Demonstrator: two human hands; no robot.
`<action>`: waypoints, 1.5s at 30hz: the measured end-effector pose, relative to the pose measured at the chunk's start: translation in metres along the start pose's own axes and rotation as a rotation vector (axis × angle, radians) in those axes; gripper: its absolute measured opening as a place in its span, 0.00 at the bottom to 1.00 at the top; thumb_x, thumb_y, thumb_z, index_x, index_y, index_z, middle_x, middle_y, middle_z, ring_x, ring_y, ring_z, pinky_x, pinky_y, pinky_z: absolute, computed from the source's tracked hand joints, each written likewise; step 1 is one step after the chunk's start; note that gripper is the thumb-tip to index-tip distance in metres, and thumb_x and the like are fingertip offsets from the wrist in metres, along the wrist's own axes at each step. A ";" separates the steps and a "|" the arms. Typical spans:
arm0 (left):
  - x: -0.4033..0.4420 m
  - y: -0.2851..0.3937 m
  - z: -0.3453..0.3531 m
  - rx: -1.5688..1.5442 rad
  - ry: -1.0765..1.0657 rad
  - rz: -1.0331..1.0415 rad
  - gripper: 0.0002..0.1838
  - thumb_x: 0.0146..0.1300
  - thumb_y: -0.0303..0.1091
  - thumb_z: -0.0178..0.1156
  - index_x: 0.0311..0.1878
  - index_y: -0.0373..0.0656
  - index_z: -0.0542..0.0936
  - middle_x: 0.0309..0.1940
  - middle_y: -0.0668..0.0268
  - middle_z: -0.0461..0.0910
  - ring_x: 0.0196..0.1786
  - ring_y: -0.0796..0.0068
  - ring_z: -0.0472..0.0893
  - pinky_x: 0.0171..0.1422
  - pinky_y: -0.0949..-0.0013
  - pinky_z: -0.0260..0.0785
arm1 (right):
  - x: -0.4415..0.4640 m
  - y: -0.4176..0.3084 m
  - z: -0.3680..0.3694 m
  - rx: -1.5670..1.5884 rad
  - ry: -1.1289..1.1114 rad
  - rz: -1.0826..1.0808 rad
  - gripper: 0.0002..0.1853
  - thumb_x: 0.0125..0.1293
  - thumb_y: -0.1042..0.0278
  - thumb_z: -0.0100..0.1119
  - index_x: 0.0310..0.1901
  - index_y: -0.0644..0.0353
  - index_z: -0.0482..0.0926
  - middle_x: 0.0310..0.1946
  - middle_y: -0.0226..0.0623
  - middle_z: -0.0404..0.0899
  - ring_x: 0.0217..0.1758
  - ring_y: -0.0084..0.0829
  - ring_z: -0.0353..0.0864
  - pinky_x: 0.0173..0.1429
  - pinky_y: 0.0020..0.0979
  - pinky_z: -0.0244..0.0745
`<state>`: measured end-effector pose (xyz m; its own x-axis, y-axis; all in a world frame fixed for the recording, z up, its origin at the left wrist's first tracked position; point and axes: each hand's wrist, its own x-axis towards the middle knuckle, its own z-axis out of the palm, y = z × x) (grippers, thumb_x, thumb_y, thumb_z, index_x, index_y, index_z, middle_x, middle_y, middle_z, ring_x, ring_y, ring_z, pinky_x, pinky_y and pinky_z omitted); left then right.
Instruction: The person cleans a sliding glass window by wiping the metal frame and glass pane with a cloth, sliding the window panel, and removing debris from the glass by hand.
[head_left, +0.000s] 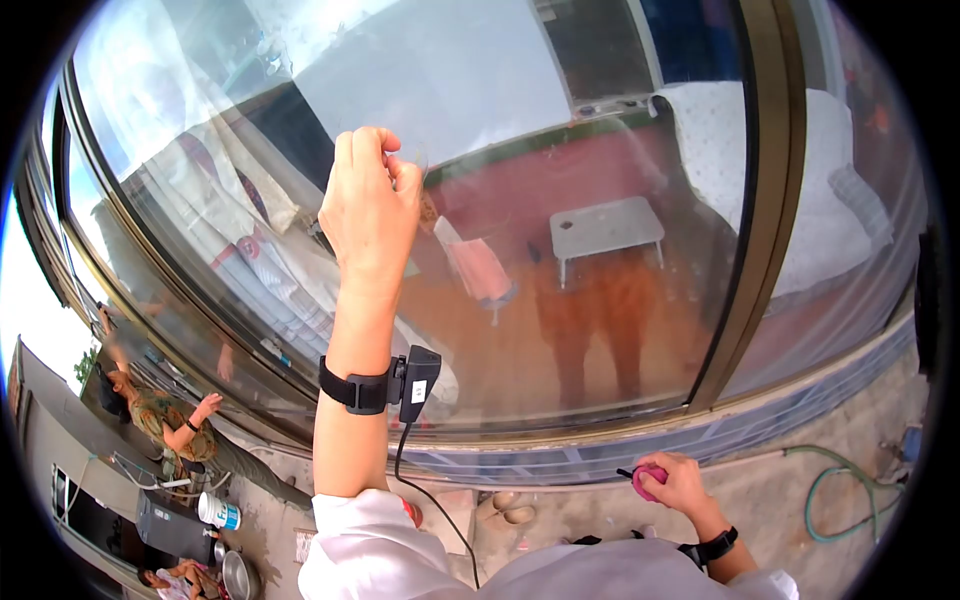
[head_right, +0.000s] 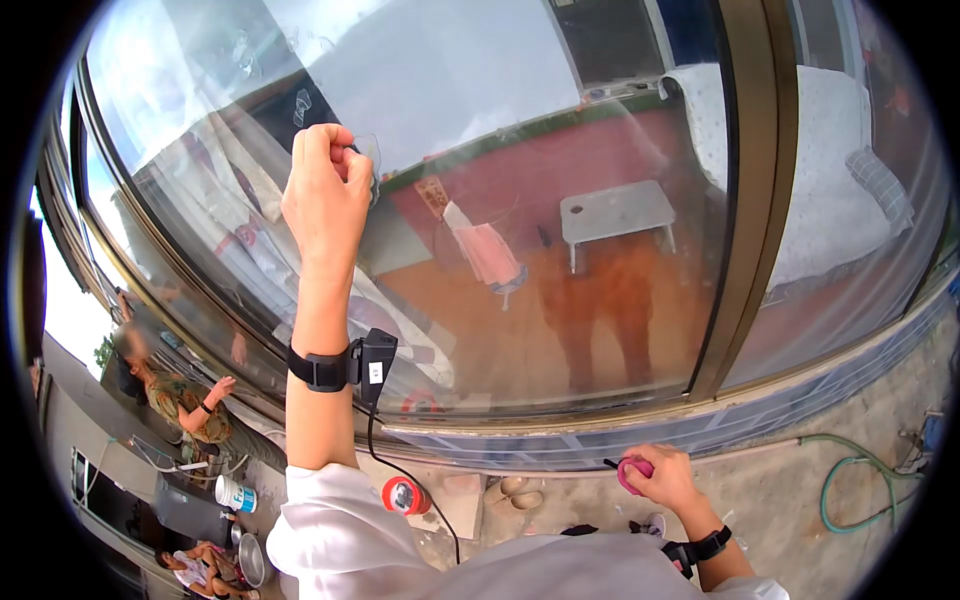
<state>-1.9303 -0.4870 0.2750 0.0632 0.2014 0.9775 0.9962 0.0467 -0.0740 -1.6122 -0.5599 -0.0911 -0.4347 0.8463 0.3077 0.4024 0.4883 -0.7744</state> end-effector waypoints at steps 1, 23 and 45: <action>-0.002 0.000 -0.003 -0.064 0.004 0.003 0.07 0.56 0.27 0.60 0.38 0.44 0.76 0.30 0.71 0.74 0.28 0.78 0.76 0.34 0.72 0.71 | -0.004 0.001 -0.002 -0.008 0.013 0.017 0.11 0.51 0.64 0.64 0.37 0.55 0.83 0.31 0.42 0.83 0.34 0.43 0.83 0.42 0.36 0.78; -0.275 0.055 -0.006 -0.627 -0.774 0.012 0.06 0.56 0.33 0.65 0.32 0.46 0.77 0.34 0.70 0.76 0.34 0.72 0.77 0.34 0.69 0.72 | 0.058 -0.058 -0.024 0.128 0.044 0.032 0.10 0.55 0.72 0.63 0.40 0.61 0.81 0.32 0.40 0.84 0.36 0.30 0.84 0.44 0.29 0.77; -0.312 0.116 -0.024 -1.683 -0.696 -1.300 0.17 0.71 0.31 0.51 0.60 0.37 0.71 0.31 0.68 0.74 0.33 0.82 0.73 0.39 0.77 0.68 | 0.043 -0.066 0.003 0.484 0.129 0.110 0.10 0.66 0.72 0.58 0.47 0.62 0.79 0.50 0.36 0.74 0.49 0.26 0.78 0.51 0.25 0.73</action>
<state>-1.8334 -0.5682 -0.0340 -0.1169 0.9872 0.1081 -0.3892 -0.1457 0.9096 -1.6599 -0.5564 -0.0281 -0.2956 0.9214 0.2522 0.0075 0.2662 -0.9639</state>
